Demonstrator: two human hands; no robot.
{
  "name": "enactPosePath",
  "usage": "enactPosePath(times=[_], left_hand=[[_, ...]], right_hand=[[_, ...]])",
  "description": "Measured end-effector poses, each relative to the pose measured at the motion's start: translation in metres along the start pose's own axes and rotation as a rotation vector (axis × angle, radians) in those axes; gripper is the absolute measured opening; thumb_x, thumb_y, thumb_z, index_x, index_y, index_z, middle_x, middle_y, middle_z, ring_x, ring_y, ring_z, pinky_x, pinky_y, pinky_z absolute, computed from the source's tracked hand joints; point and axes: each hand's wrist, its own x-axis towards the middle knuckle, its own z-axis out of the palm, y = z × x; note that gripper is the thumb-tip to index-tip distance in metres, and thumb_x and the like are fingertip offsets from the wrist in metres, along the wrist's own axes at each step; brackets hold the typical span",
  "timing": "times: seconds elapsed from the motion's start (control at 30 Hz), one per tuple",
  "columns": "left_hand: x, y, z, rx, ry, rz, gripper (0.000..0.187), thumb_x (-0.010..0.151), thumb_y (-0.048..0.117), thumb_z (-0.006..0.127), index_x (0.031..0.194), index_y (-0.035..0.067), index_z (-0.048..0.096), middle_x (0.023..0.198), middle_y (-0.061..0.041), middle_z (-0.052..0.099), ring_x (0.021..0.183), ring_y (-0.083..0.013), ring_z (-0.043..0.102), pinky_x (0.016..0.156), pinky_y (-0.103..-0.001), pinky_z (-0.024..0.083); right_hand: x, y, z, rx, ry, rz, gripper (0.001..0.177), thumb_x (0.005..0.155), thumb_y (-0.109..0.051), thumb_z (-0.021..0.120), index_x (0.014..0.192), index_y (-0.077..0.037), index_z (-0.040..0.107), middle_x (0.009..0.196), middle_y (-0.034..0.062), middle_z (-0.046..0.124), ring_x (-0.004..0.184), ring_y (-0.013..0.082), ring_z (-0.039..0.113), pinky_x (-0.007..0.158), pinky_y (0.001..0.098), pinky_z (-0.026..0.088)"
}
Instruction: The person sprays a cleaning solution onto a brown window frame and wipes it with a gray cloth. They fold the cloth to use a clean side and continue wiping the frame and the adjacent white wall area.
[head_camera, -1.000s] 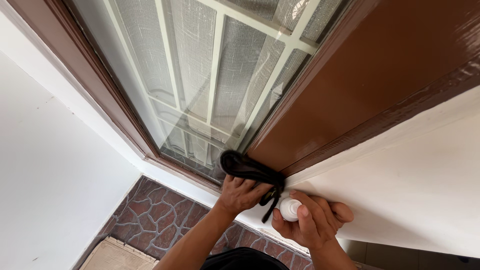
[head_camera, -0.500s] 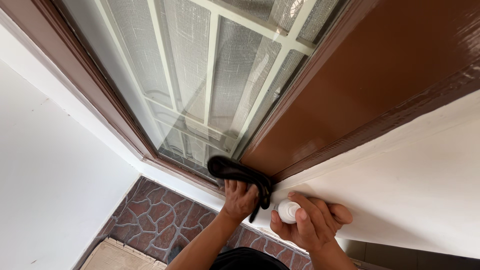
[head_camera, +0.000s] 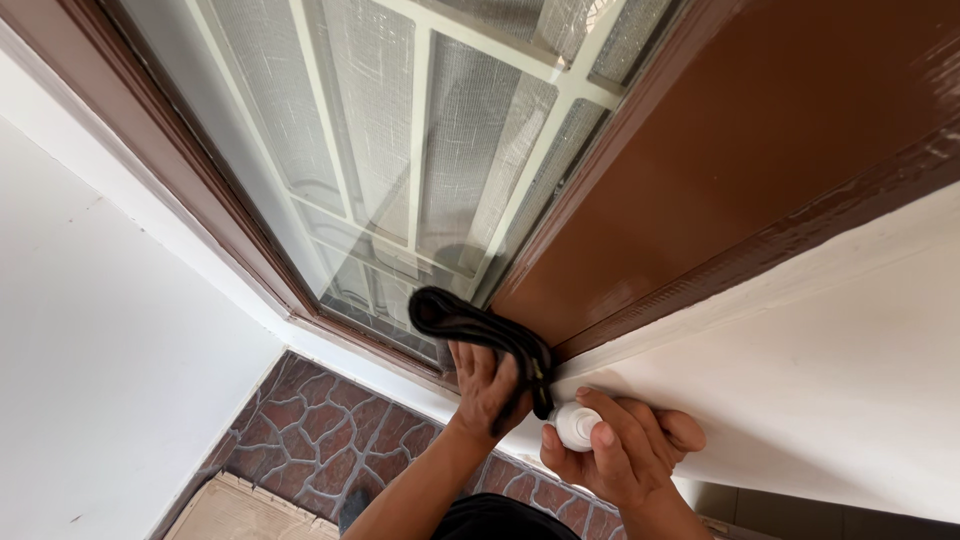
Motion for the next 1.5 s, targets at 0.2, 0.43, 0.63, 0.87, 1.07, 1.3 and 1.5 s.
enactPosePath(times=[0.2, 0.43, 0.63, 0.87, 1.07, 1.3, 1.5], left_hand=[[-0.028, -0.014, 0.019, 0.091, -0.011, 0.008, 0.045, 0.086, 0.028, 0.073, 0.124, 0.009, 0.06, 0.132, -0.027, 0.046, 0.125, -0.0489, 0.042, 0.106, -0.068, 0.03], [-0.028, -0.024, 0.003, 0.26, -0.12, 0.243, 0.024, 0.095, 0.029, 0.073, 0.118, 0.034, 0.076, 0.126, 0.004, 0.062, 0.127, -0.0198, 0.052, 0.1, -0.041, 0.042], [0.016, -0.006, -0.005, 0.195, -0.049, 0.239, 0.022, 0.097, 0.03, 0.07, 0.119, 0.027, 0.072, 0.128, -0.003, 0.059, 0.127, -0.0282, 0.051, 0.108, -0.054, 0.039], [-0.013, -0.004, 0.021, 0.156, 0.078, 0.059, 0.045, 0.095, 0.02, 0.064, 0.13, -0.004, 0.052, 0.137, -0.039, 0.041, 0.128, -0.0624, 0.04, 0.107, -0.079, 0.032], [-0.042, -0.004, 0.016, 0.18, -0.154, 0.02, 0.032, 0.085, 0.021, 0.071, 0.114, 0.01, 0.064, 0.124, -0.023, 0.053, 0.113, -0.0463, 0.049, 0.095, -0.064, 0.039], [0.008, 0.005, 0.002, 0.233, -0.078, 0.24, 0.018, 0.092, 0.021, 0.072, 0.109, 0.021, 0.071, 0.123, -0.008, 0.054, 0.118, -0.0321, 0.052, 0.1, -0.054, 0.042], [0.015, 0.013, 0.012, 0.127, 0.055, 0.142, 0.041, 0.091, 0.022, 0.068, 0.125, 0.003, 0.055, 0.143, -0.029, 0.04, 0.13, -0.0511, 0.041, 0.11, -0.074, 0.028]], right_hand=[[-0.001, 0.004, -0.002, 0.005, 0.001, -0.01, 0.081, 0.098, -0.04, 0.065, 0.162, -0.015, 0.023, 0.096, 0.0009, 0.073, 0.068, 0.0103, 0.065, 0.084, 0.0384, 0.026], [0.001, 0.002, -0.005, 0.009, 0.0, -0.015, 0.077, 0.098, -0.039, 0.064, 0.16, -0.014, 0.025, 0.096, 0.0022, 0.072, 0.07, 0.0117, 0.065, 0.085, 0.0392, 0.026], [0.001, 0.0, -0.007, 0.016, 0.002, 0.004, 0.074, 0.1, -0.037, 0.062, 0.16, -0.014, 0.025, 0.097, 0.0014, 0.073, 0.07, 0.0115, 0.066, 0.086, 0.0388, 0.027], [0.004, 0.008, -0.006, 0.031, 0.067, -0.012, 0.075, 0.098, -0.037, 0.066, 0.159, -0.013, 0.029, 0.092, 0.0009, 0.073, 0.063, 0.0104, 0.061, 0.082, 0.0359, 0.027], [0.006, 0.013, -0.012, 0.049, 0.069, -0.034, 0.075, 0.1, -0.036, 0.067, 0.16, -0.011, 0.029, 0.094, 0.0017, 0.072, 0.064, 0.011, 0.061, 0.082, 0.0346, 0.028], [0.005, 0.011, -0.014, 0.055, 0.083, -0.026, 0.073, 0.098, -0.036, 0.063, 0.159, -0.012, 0.029, 0.093, 0.0012, 0.073, 0.064, 0.0118, 0.061, 0.082, 0.0346, 0.029], [0.004, 0.015, -0.019, 0.078, 0.061, -0.027, 0.074, 0.099, -0.035, 0.066, 0.158, -0.01, 0.029, 0.095, 0.0029, 0.073, 0.064, 0.0109, 0.06, 0.081, 0.0339, 0.028]])
